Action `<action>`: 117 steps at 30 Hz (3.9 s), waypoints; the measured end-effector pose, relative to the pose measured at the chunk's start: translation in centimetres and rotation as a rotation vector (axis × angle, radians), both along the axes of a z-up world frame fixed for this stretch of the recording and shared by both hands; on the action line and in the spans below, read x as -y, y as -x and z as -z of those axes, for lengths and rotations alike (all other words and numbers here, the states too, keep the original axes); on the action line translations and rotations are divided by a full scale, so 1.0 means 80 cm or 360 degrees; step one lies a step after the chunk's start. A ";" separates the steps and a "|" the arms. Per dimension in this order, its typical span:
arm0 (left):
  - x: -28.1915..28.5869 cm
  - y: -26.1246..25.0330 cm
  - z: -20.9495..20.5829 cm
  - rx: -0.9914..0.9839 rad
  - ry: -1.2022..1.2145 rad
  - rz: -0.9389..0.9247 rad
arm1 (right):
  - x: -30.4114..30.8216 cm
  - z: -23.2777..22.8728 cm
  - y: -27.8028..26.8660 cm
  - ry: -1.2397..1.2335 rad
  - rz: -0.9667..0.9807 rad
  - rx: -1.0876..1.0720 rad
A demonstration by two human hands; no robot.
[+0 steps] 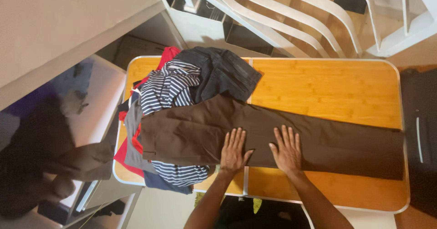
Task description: The person folds a pair of brown pants on a small folding table and then places them into an open suitcase.
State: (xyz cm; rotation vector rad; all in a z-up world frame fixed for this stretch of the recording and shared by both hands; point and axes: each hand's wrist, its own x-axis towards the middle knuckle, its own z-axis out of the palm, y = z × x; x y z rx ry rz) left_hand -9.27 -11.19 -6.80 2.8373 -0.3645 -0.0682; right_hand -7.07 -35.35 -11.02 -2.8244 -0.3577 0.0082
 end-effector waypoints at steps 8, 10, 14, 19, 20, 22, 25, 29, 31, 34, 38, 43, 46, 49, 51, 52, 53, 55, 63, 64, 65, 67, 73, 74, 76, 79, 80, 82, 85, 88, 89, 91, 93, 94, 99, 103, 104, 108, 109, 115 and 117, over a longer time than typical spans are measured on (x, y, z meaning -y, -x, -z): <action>-0.047 0.021 -0.055 -0.0023 -0.0349 -0.0389 | 0.054 0.010 0.006 0.0262 0.0248 -0.0039; -0.051 0.030 -0.058 -0.0013 -0.0273 -0.0526 | 0.034 0.007 0.008 0.0192 0.0179 0.0086; -0.029 0.027 -0.014 0.0118 -0.0236 -0.0386 | -0.054 -0.002 0.037 0.0170 -0.0177 0.0114; -0.005 0.052 0.039 -0.0119 -0.0459 -0.0140 | -0.107 -0.012 0.066 0.0546 -0.0379 -0.0153; -0.008 0.053 0.038 -0.0122 -0.0457 -0.0129 | -0.101 -0.009 0.064 0.0278 -0.0379 -0.0155; -0.020 0.054 0.028 -0.0201 -0.0392 -0.0260 | -0.072 0.002 0.058 0.0022 -0.0344 -0.0166; -0.025 0.053 0.009 -0.0244 -0.0309 -0.0329 | 0.000 0.015 0.044 0.0184 -0.0247 0.0053; -0.017 0.054 -0.017 -0.0048 -0.0232 -0.0362 | 0.094 0.000 0.048 0.0269 0.0185 -0.0082; -0.010 0.050 -0.026 -0.0129 -0.0214 -0.0455 | 0.108 -0.007 0.048 0.0168 0.0365 -0.0127; 0.022 0.042 -0.022 -0.0363 -0.0324 -0.0470 | 0.092 -0.019 0.049 0.0234 0.0476 0.0044; 0.073 0.050 0.011 0.0078 0.0066 -0.0155 | 0.017 -0.031 0.065 -0.0066 0.0043 -0.0016; 0.087 0.053 0.022 0.0052 0.0029 -0.0046 | 0.064 -0.025 0.079 -0.0113 -0.0058 -0.0135; 0.079 0.051 0.011 0.0129 0.0205 -0.0135 | 0.146 -0.019 0.070 0.0047 0.0131 -0.0108; 0.083 0.051 0.001 0.0134 0.0217 -0.0162 | 0.215 -0.023 0.066 0.0088 0.0396 -0.0083; 0.098 0.044 -0.001 0.0113 0.0158 -0.0219 | 0.235 -0.026 0.054 0.0086 0.0507 -0.0091; 0.106 0.040 -0.003 0.0090 0.0095 -0.0287 | 0.236 -0.027 0.045 0.0126 0.0569 -0.0070; 0.116 0.033 -0.002 0.0093 0.0096 -0.0281 | 0.236 -0.028 0.032 0.0166 0.0626 -0.0047; 0.141 0.012 0.001 0.0134 0.0238 -0.0258 | 0.219 -0.029 0.002 0.0185 0.0523 -0.0075; 0.237 -0.074 0.029 0.0193 0.0286 0.0046 | 0.169 -0.028 -0.050 -0.0105 -0.0064 -0.0125; 0.244 -0.078 0.031 0.0155 0.0249 0.0049 | 0.180 -0.024 -0.053 -0.0155 -0.0093 -0.0093; 0.246 -0.078 0.031 0.0144 0.0250 0.0050 | 0.193 -0.020 -0.053 -0.0203 -0.0120 -0.0064; 0.243 -0.080 0.025 0.0192 0.0135 -0.0043 | 0.237 -0.016 -0.049 -0.0151 -0.0136 -0.0023; 0.243 -0.085 0.006 0.0054 -0.0030 -0.0199 | 0.373 -0.015 -0.044 0.0073 0.0290 0.0017; 0.250 -0.081 0.007 0.0055 -0.0033 -0.0205 | 0.376 -0.014 -0.045 0.0070 0.0284 0.0017; 0.268 -0.070 0.011 0.0236 0.0080 -0.0276 | 0.371 -0.011 -0.048 0.0444 0.0420 -0.0101; 0.314 -0.044 0.018 0.0249 0.0063 0.0026 | 0.326 -0.009 -0.029 0.0312 0.0174 -0.0009; 0.329 -0.030 0.018 0.0253 0.0061 0.0031 | 0.322 -0.010 -0.021 0.0309 0.0179 -0.0006; 0.351 -0.004 0.018 0.0120 0.0324 0.0139 | 0.323 -0.012 -0.009 -0.0143 0.0003 0.0001; 0.358 0.009 0.019 0.0086 0.0151 0.0059 | 0.365 -0.015 -0.015 0.0250 0.0070 -0.0018; 0.356 0.015 0.018 0.0084 0.0174 0.0048 | 0.412 -0.024 -0.021 0.0255 0.0100 0.0026; 0.358 0.016 0.018 0.0088 0.0170 0.0050 | 0.421 -0.027 -0.021 0.0251 0.0102 0.0029; 0.359 0.012 0.017 0.0080 0.0138 0.0048 | 0.433 -0.033 -0.025 0.0315 0.0139 -0.0090; 0.355 0.006 0.016 0.0079 0.0161 0.0066 | 0.439 -0.036 -0.028 0.0302 0.0176 -0.0087; 0.352 0.006 0.015 0.0060 0.0191 0.0088 | 0.437 -0.036 -0.026 0.0299 0.0215 -0.0101; 0.356 0.007 0.016 0.0008 0.0197 0.0084 | 0.436 -0.045 0.005 -0.0096 0.0531 0.0062; 0.381 0.019 0.009 0.0096 0.0300 0.0074 | 0.435 -0.050 0.070 -0.0512 0.0799 0.0196; 0.391 0.022 0.007 0.0098 0.0308 0.0086 | 0.438 -0.046 0.083 -0.0503 0.0810 0.0201; 0.432 0.037 -0.003 -0.0008 0.0445 0.0195 | 0.444 -0.008 0.114 -0.0527 0.0989 0.0128; 0.438 0.040 -0.004 -0.0096 0.0485 0.0198 | 0.448 0.001 0.119 -0.0502 0.1054 0.0056; 0.450 0.055 0.008 -0.0162 0.0394 0.0254 | 0.447 0.029 0.114 -0.0613 0.1252 -0.0069; 0.450 0.057 0.012 -0.0155 0.0424 0.0231 | 0.448 0.033 0.103 -0.0650 0.1317 -0.0042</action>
